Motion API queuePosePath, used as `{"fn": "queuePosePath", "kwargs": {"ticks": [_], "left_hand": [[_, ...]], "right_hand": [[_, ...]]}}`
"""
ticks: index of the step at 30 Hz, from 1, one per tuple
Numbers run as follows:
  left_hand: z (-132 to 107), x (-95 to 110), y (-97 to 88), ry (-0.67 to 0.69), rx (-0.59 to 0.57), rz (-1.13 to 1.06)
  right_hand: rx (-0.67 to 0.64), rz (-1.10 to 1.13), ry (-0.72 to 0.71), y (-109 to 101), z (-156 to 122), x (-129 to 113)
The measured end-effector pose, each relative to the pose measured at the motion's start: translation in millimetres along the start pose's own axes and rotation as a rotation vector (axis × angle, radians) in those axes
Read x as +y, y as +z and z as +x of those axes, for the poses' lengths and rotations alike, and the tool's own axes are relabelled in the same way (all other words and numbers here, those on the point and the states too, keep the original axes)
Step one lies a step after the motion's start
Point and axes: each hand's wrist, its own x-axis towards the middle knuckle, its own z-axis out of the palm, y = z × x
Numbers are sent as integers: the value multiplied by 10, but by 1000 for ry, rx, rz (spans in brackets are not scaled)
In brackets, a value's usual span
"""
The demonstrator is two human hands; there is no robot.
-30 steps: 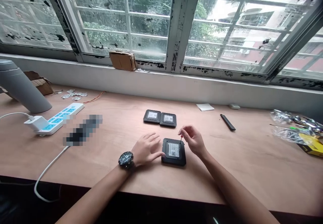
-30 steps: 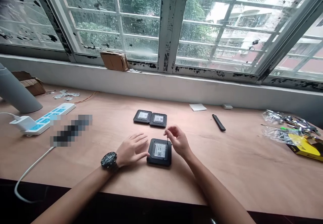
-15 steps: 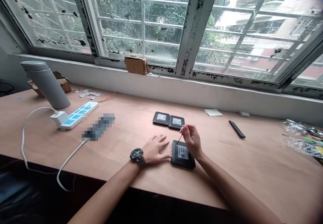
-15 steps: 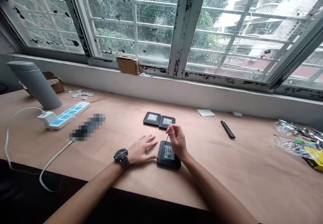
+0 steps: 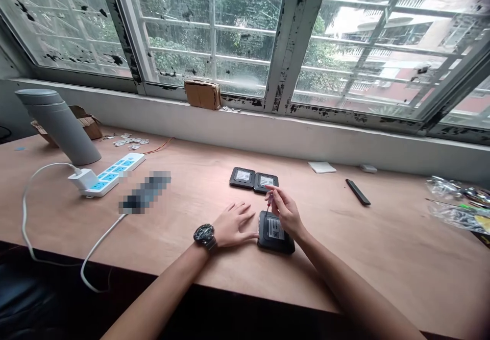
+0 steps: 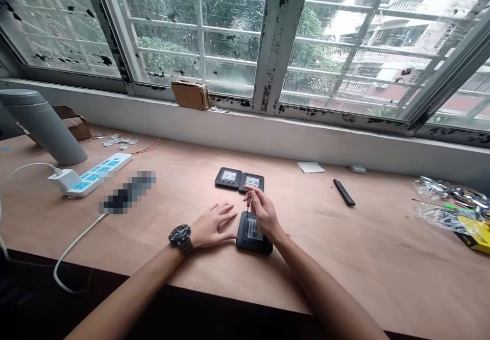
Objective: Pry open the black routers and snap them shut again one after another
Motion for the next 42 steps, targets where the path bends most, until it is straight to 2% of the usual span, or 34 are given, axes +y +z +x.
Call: {"fn": "queuePosePath", "kwargs": {"ticks": [3,6,9,11,13,15,18,23,30,36,42], "left_hand": [[1,-12,7,2,3,-6],[0,-29,11,5,1,-5],[0,-35,0,9,-4,0],[3,-17,-20,11,-6,-8],[11,29,-47,28,-8,-32],[28,100,-71,62,0,-63],[77,219,-77,123,-1,-84],[201,344,-19,159,-49,-81],[247,379,59,83,50,-126],[231,363,73,56,52,-160],[241,355,66,38,42,-154]], "right_hand": [[-53,72,47,-17,-5,-47],[-52,-5,19,-160,14,-101],[86,-199,-80,-495,67,-148],[129,-436,-154,-778,80,-135],[-5,-693,-158,-1038,38,-69],[-137,-857,-103,-1230,-66,37],[-216,-972,-19,-1366,-272,176],[-205,-905,-10,-1280,-423,144],[-297,-739,172,-919,-315,55],[-294,-804,267,-809,-109,103],[-284,-862,235,-751,-69,135]]}}
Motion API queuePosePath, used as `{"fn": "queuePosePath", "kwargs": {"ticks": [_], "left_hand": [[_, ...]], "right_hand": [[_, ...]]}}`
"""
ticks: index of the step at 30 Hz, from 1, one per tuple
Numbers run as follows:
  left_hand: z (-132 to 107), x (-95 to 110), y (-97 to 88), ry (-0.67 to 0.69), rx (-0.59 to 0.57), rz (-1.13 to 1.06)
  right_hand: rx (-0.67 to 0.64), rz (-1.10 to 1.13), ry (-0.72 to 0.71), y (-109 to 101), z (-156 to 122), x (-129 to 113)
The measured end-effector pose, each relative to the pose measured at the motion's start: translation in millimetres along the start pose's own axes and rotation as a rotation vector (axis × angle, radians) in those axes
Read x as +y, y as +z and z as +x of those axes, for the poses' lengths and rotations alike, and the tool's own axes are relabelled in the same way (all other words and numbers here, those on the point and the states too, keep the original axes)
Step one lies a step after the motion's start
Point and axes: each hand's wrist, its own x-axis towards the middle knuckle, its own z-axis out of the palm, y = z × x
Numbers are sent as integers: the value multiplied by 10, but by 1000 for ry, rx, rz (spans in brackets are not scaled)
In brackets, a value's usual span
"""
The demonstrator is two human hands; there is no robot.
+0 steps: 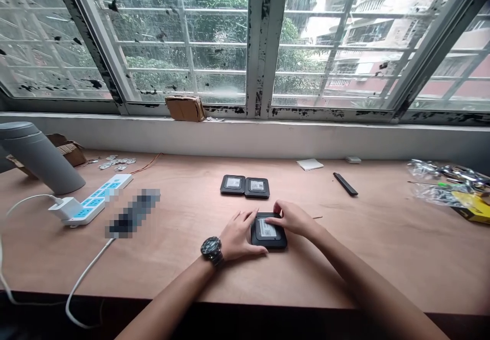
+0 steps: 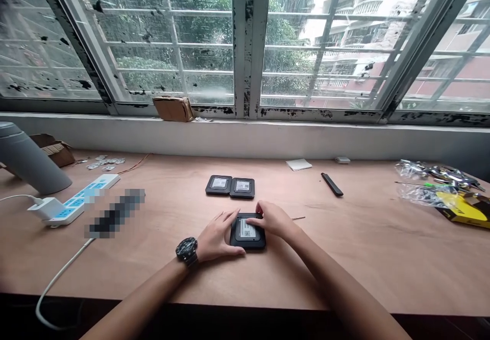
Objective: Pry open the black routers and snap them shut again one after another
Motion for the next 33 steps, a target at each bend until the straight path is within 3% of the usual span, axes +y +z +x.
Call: {"fn": "queuePosePath", "kwargs": {"ticks": [12,26,33], "left_hand": [[-6,-60,64,51,28,-90],[11,-77,63,-14,-53,-72],[23,-46,50,-57,-27,-172]], "right_hand": [[137,-172,-18,280,95,-118],[127,-225,56,291,74,-135],[137,-184,69,316,64,-76]]}}
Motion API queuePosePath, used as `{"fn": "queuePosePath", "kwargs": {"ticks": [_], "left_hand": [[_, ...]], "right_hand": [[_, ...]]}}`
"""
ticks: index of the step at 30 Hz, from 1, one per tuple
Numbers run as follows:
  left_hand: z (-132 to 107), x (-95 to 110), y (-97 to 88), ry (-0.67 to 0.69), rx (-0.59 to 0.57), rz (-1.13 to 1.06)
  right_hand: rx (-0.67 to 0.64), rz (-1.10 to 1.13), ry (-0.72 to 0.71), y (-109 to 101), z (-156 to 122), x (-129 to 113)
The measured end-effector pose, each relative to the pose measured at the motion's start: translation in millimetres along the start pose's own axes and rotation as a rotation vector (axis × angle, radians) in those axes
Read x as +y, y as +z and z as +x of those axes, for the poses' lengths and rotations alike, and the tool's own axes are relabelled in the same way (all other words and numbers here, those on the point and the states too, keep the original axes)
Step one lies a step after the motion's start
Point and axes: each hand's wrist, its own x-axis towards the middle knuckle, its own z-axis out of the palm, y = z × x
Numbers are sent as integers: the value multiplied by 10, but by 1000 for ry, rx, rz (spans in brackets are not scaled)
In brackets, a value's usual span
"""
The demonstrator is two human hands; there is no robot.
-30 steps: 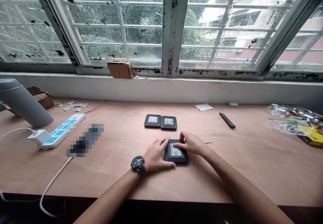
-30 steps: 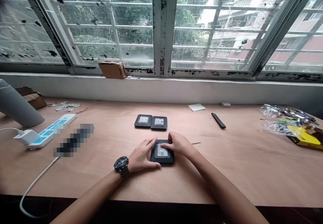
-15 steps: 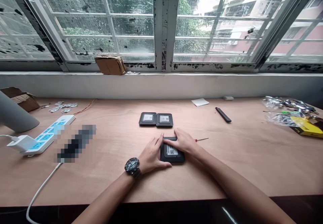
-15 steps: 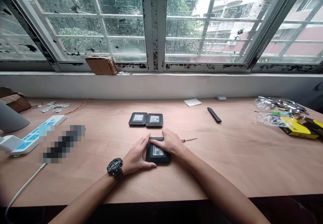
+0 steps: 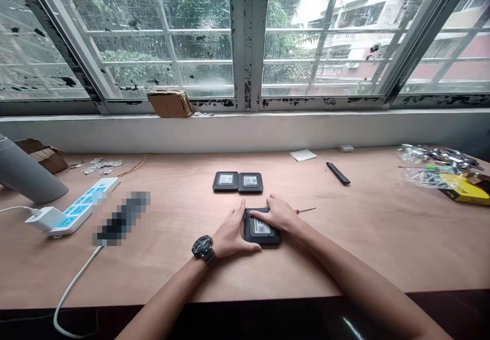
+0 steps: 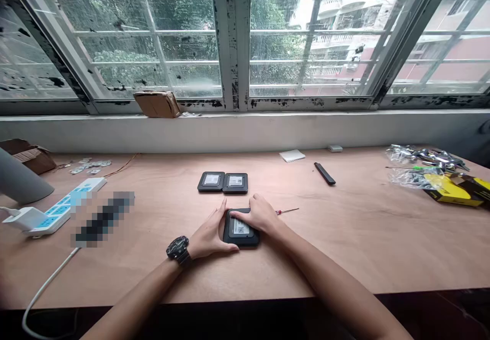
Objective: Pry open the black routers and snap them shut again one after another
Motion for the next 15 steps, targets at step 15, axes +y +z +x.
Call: {"fn": "queuePosePath", "kwargs": {"ticks": [15], "left_hand": [[-26,69,-70,53,44,0]], "right_hand": [[-99,525,-185,-411,-64,-119]]}}
